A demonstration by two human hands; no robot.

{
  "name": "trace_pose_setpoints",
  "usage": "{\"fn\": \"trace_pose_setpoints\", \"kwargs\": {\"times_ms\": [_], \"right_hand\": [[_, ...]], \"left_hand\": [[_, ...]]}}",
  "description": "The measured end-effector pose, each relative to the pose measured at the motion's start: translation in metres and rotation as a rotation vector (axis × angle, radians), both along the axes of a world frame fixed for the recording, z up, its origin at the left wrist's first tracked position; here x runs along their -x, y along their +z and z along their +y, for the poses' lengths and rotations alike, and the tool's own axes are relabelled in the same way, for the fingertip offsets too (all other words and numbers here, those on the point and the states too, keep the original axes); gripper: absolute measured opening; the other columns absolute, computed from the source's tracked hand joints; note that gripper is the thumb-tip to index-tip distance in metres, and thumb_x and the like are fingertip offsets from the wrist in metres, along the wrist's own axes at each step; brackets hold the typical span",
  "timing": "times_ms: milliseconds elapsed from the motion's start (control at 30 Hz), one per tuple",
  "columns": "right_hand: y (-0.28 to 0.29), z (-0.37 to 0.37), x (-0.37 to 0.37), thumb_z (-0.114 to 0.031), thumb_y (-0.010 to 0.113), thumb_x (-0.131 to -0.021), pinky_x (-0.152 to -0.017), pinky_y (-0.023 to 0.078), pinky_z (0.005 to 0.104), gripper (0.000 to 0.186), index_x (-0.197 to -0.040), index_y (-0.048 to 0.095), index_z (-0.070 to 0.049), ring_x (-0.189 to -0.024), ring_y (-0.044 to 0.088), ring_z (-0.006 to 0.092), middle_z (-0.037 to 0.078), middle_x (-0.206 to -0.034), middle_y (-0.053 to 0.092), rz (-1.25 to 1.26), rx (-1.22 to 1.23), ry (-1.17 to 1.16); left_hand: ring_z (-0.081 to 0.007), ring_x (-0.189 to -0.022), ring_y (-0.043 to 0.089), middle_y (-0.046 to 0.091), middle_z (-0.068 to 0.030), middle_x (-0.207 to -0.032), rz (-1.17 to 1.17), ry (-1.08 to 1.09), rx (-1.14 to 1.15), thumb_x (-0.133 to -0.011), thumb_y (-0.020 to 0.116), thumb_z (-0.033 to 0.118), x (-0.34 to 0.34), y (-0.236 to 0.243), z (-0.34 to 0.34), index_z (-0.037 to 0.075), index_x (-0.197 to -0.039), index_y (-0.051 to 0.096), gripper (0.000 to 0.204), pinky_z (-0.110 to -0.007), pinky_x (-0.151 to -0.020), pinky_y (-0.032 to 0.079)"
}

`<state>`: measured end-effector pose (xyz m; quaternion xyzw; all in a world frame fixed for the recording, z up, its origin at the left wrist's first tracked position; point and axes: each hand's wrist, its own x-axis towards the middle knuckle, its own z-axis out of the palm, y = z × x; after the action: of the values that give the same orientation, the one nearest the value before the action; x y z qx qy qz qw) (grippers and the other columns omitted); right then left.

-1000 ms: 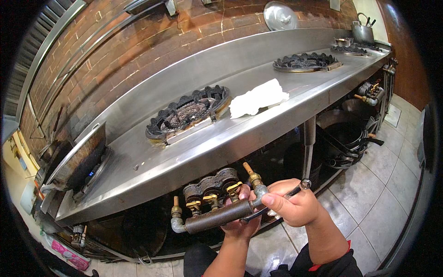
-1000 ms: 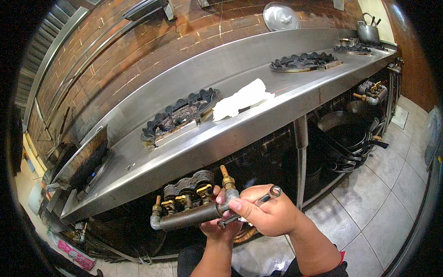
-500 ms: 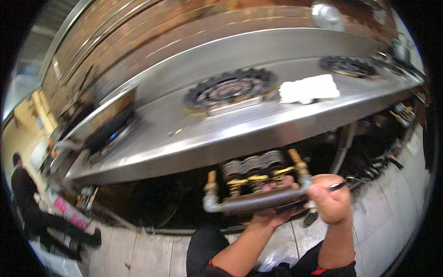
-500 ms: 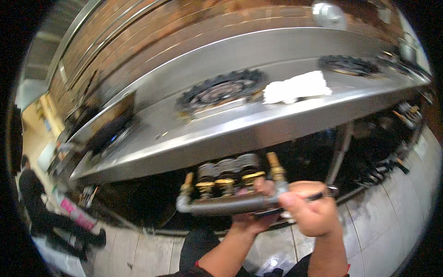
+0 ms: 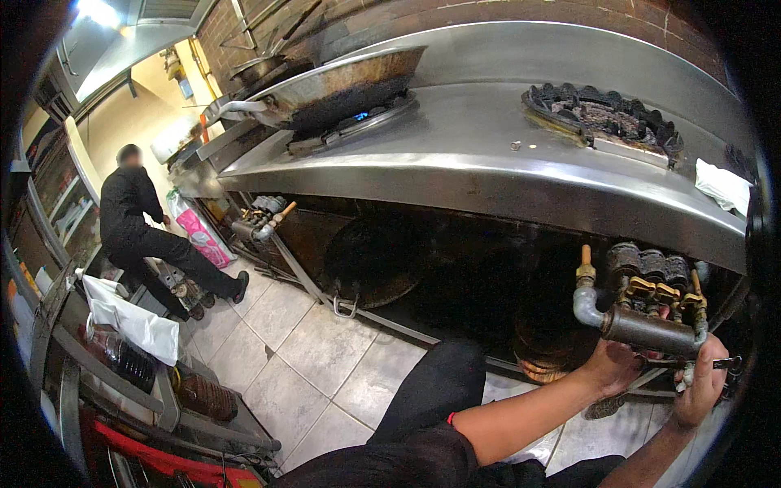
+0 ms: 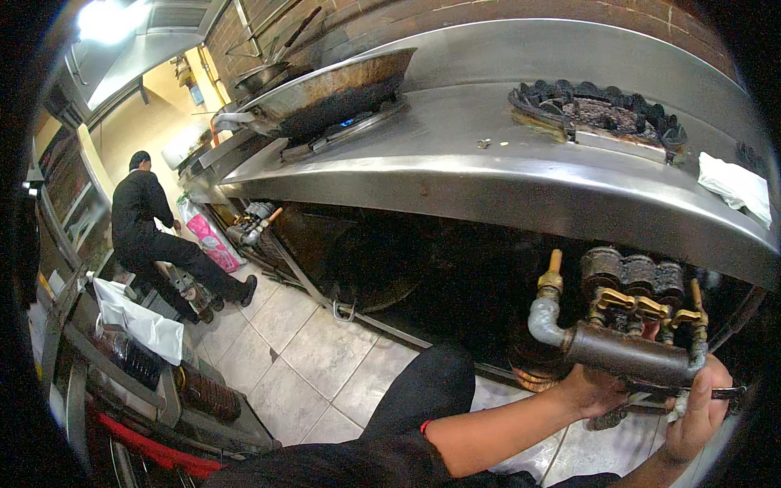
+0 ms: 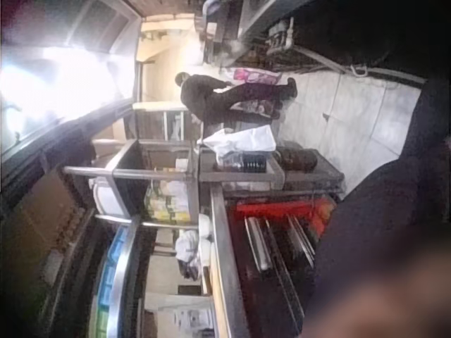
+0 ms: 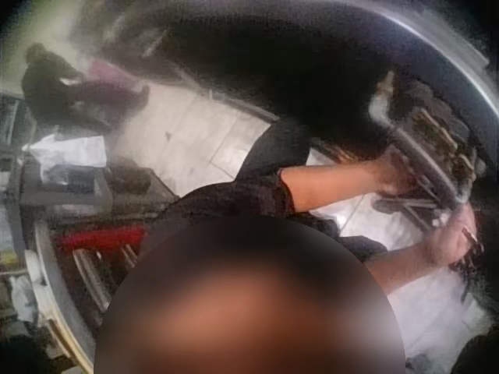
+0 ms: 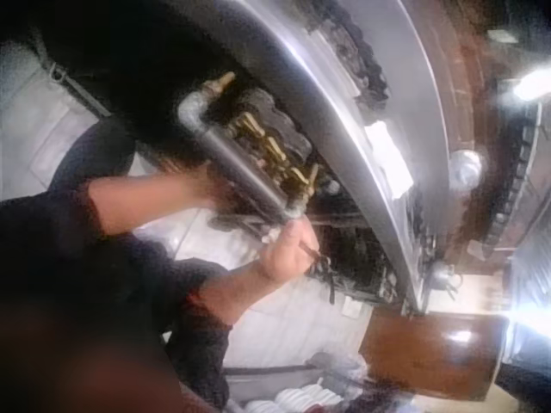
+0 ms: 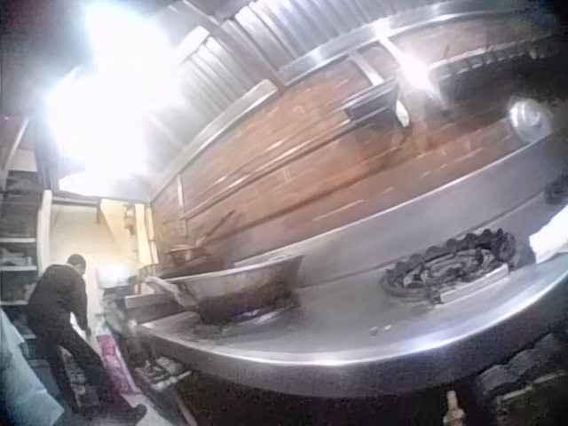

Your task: The person applies sealant to the threads of a gas pipe manifold with a cloth and then uses a wrench to tighten or adjust the connections located under a commercial stove.

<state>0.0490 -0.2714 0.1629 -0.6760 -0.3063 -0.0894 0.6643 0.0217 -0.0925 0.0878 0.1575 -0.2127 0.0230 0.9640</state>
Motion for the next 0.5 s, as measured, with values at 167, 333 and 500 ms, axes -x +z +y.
{"fn": "trace_pose_setpoints", "kwargs": {"times_ms": [167,333,500], "right_hand": [[-0.002,0.007,-0.002,-0.035,0.048,-0.098,-0.056,0.038,0.019,0.042,-0.109,0.054,0.005,-0.066,0.05,0.007,0.009,-0.094,0.06,-0.068,-0.031,-0.038],[0.001,0.009,0.004,-0.036,0.046,-0.098,-0.05,0.034,0.0179,0.043,-0.111,0.055,0.005,-0.059,0.046,0.0038,0.006,-0.087,0.06,-0.036,-0.042,-0.017],[0.003,0.006,0.006,-0.036,0.044,-0.099,-0.051,0.034,0.0179,0.044,-0.111,0.055,0.004,-0.061,0.046,0.0044,0.006,-0.088,0.06,-0.031,0.01,-0.042]], "left_hand": [[-0.0145,-0.112,0.054,0.059,-0.0002,-0.121,-0.032,-0.007,-0.005,-0.082,0.07,0.043,-0.009,0.009,-0.004,0.013,-0.132,0.049,0.062,-0.038,-0.1,0.041],[-0.0152,-0.107,0.056,0.062,-0.0035,-0.11,-0.022,-0.179,0.144,-0.089,0.065,0.036,-0.013,0.012,-0.013,0.013,-0.134,0.047,0.054,-0.037,-0.097,0.044],[-0.017,-0.107,0.056,0.06,-0.0057,-0.114,-0.088,0.289,-0.318,-0.091,0.062,0.029,-0.017,0.007,-0.016,0.01,-0.133,0.045,0.049,-0.037,-0.096,0.044]]}}
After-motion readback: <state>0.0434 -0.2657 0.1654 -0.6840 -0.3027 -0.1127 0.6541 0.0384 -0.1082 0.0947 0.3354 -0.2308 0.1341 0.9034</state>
